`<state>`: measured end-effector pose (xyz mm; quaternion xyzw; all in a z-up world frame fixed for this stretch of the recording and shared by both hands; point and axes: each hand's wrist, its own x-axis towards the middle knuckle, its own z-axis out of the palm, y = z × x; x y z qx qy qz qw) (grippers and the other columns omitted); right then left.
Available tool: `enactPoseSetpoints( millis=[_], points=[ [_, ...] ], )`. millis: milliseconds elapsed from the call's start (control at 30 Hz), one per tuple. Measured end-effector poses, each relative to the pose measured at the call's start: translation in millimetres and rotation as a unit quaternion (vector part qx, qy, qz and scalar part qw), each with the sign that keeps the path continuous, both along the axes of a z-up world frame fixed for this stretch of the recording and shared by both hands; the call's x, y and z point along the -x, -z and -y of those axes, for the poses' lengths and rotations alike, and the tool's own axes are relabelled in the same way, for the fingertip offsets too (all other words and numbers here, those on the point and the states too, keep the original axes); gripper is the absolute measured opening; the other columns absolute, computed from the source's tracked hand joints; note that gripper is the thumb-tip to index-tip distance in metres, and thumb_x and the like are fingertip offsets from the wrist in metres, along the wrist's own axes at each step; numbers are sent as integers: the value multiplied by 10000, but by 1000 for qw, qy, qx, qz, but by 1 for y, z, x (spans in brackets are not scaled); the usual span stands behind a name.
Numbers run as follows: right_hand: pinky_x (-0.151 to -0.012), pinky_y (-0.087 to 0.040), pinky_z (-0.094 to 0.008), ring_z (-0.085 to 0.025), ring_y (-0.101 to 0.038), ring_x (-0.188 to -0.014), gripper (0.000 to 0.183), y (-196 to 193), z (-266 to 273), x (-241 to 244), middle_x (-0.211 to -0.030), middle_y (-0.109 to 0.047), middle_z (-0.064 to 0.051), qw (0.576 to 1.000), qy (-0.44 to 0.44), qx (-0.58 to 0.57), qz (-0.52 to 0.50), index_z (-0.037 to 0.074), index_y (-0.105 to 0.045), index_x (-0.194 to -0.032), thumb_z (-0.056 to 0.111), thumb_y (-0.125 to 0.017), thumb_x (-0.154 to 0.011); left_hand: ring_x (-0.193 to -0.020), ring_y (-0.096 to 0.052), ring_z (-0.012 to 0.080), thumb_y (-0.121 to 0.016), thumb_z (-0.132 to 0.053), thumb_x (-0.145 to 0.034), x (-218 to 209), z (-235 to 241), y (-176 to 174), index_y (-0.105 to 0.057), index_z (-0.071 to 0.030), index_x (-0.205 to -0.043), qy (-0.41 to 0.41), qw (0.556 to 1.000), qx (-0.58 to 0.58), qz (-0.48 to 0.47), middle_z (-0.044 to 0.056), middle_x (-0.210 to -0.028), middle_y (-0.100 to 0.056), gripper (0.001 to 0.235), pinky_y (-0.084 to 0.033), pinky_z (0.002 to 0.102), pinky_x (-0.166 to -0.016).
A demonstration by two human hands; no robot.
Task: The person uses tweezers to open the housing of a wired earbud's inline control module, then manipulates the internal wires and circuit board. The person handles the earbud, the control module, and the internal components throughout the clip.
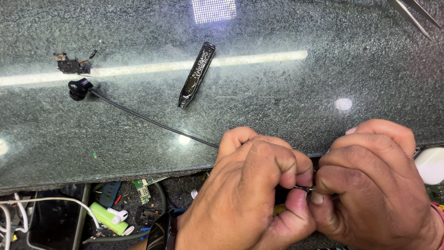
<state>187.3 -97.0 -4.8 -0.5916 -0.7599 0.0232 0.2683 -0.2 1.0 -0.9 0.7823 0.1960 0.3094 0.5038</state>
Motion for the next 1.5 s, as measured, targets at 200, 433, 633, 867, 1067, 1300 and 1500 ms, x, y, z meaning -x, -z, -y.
enactPoseSetpoints(
  millis=[200, 433, 633, 867, 1067, 1300, 1500],
  points=[
    [-863, -496, -435, -220, -626, -813, 190, -1, 2, 1, -797, -607, -26, 1000, 21, 5, -10, 120, -563, -816, 230, -677, -920, -935, -686, 175, -789, -3, -804, 4, -3, 0, -384, -96, -1023, 9, 1000, 9, 11, 19, -998, -672, 469, -455, 365, -968],
    [-875, -502, -447, -220, -627, -807, 197, -1, 3, -3, -785, -601, -24, 1000, 20, 5, 6, 136, -556, -780, 239, -677, -896, -832, -637, 148, -791, 26, -796, 3, -2, -1, -386, -97, -1030, 6, 1000, 23, 5, -1, -973, -671, 483, -455, 391, -964],
    [-916, -483, -445, -204, -639, -848, 183, -1, 3, -5, -834, -638, 14, 999, 28, 10, -20, 151, -564, -823, 244, -707, -891, -866, -664, 152, -799, 37, -855, 6, -1, 2, -386, -105, -1077, -8, 1000, -15, 24, 4, -998, -677, 490, -485, 375, -955],
    [-965, -441, -451, -186, -639, -925, 309, -4, -3, -7, -939, -691, 4, 997, 27, 16, -66, 108, -643, -944, 387, -744, -857, -1037, -729, 196, -795, 8, -961, 9, -3, 6, -420, -109, -1161, 3, 999, -26, 48, 34, -1089, -699, 440, -489, 393, -967],
    [-977, -423, -450, -180, -623, -953, 406, -2, -5, -2, -936, -677, 11, 997, 31, 26, -66, 127, -705, -902, 517, -773, -813, -1034, -748, 192, -777, -17, -986, 11, -3, 7, -425, -111, -1141, 8, 998, -38, 42, 32, -1076, -716, 396, -475, 421, -984],
    [-997, -397, -449, -153, -563, -1026, 229, -1, -2, -12, -988, -667, 59, 995, -25, 57, -74, 190, -730, -878, 329, -849, -742, -990, -754, 175, -749, -10, -994, 14, -4, 7, -415, -118, -1113, 16, 999, -30, 41, 38, -1073, -730, 370, -474, 426, -1003],
    [-1008, -391, -425, -119, -542, -1022, 227, 3, 0, -18, -978, -644, 114, 993, -26, 67, -89, 251, -731, -866, 310, -870, -696, -943, -736, 183, -750, -22, -970, 16, -6, 7, -454, -110, -1078, 23, 998, -17, 61, 57, -1023, -714, 327, -468, 397, -958]
  ],
)
